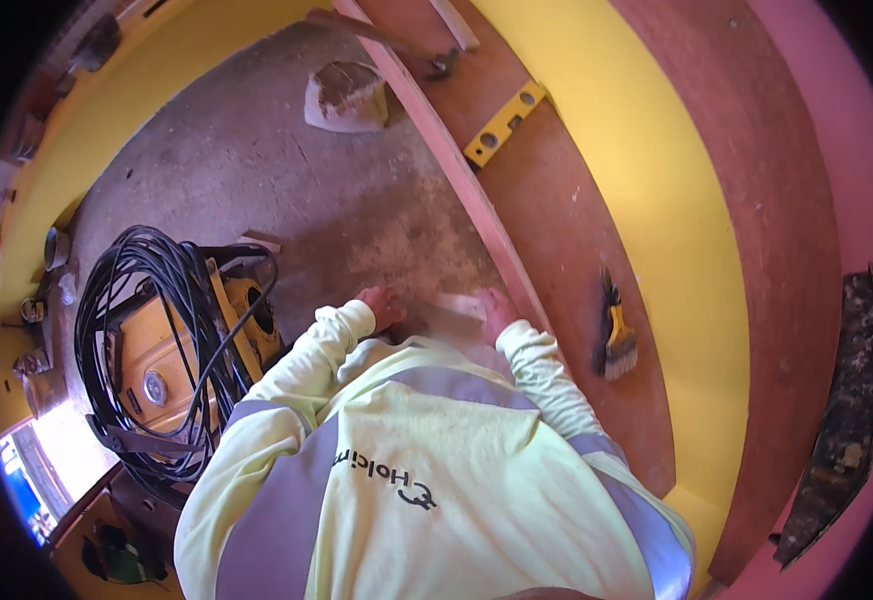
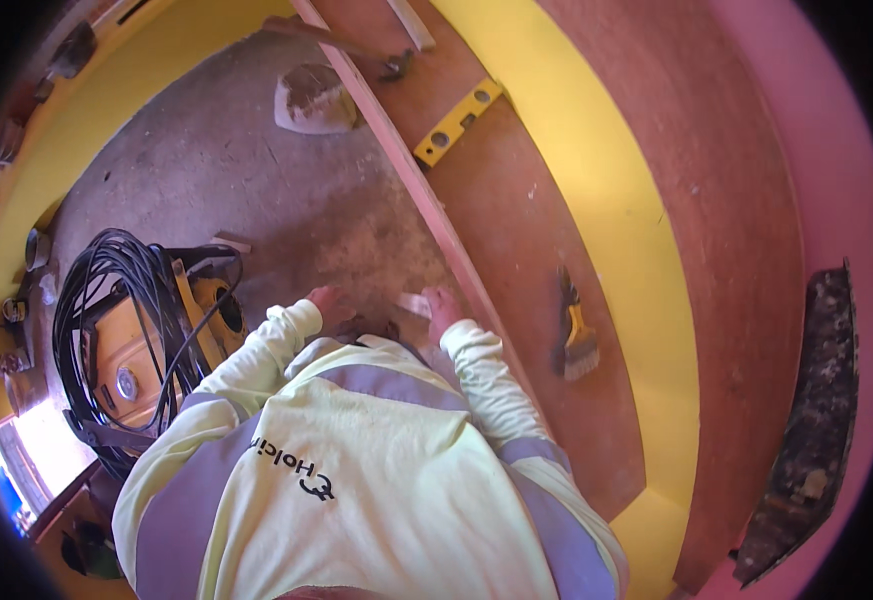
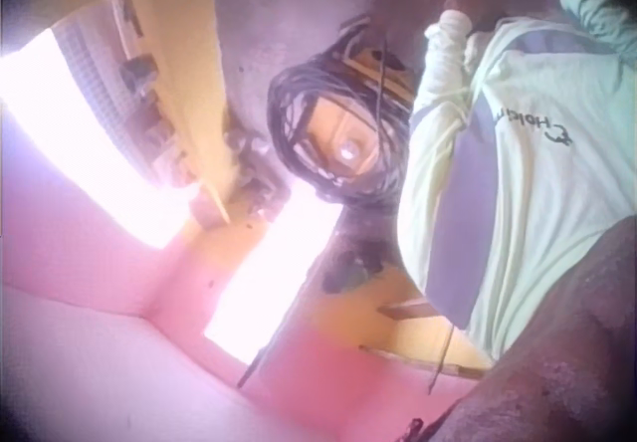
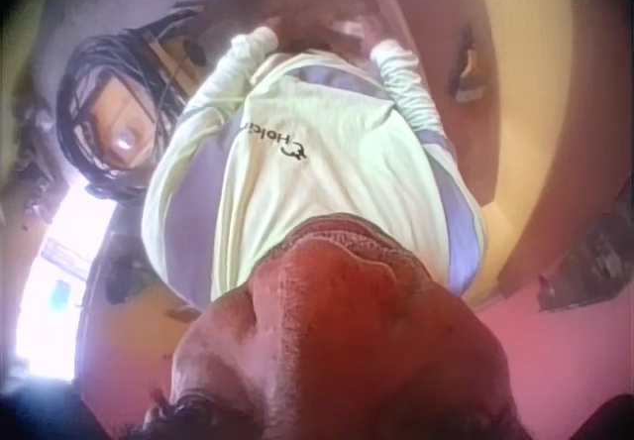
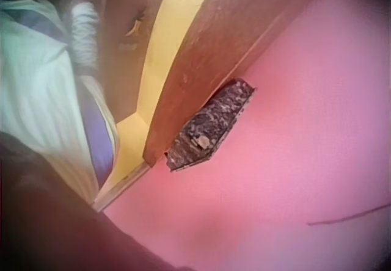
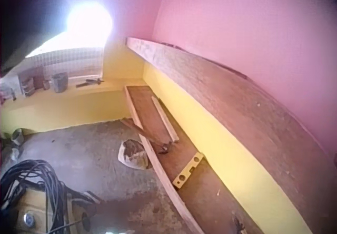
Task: The person constructs a wooden shelving unit by positioning various plywood pieces against a wall and hammering nails to secure them. They use a spirit level to check alignment and handle different wooden slats and supports throughout the process.
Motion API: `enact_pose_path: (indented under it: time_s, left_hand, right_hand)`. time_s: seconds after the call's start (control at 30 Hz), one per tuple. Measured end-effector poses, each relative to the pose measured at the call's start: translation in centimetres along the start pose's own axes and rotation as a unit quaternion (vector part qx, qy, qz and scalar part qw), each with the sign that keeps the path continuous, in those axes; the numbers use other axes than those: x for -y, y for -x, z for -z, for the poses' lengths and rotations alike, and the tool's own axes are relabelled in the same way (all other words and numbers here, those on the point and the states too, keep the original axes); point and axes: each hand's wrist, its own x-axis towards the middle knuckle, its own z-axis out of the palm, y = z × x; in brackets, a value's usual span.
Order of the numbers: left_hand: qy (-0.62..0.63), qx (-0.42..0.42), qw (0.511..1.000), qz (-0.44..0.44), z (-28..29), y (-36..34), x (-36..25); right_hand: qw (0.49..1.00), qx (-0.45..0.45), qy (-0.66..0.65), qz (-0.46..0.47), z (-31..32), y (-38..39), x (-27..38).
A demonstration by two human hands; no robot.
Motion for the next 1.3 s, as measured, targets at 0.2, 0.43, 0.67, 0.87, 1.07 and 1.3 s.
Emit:
enact_pose_path:
  time_s: [0.2,0.43,0.67,0.87,1.07,1.3]
  left_hand:
    - [0.128,-0.189,0.968,0.104,11.1,2.0,0.9]
    - [0.068,-0.367,0.927,0.046,31.5,-9.0,7.4]
    - [-0.159,-0.397,0.896,0.12,40.8,-23.0,17.7]
    - [-0.294,-0.121,0.935,0.16,44.3,-25.2,17.4]
    - [-0.245,-0.112,0.957,0.107,48.2,-19.3,13.4]
    - [-0.028,-0.297,0.952,0.066,41.6,-7.0,11.8]
  right_hand:
    - [0.997,0.051,-0.041,0.036,0.1,-0.5,-0.9]
    - [0.995,-0.053,-0.008,-0.089,0.5,-2.0,1.6]
    - [0.933,-0.297,0.02,-0.201,-0.6,-4.2,3.7]
    - [0.915,-0.095,-0.053,-0.388,-0.9,-4.2,4.4]
    - [0.924,-0.157,-0.07,-0.343,-1.0,-5.7,3.7]
    - [0.917,-0.118,-0.078,-0.372,-0.1,-6.1,2.8]
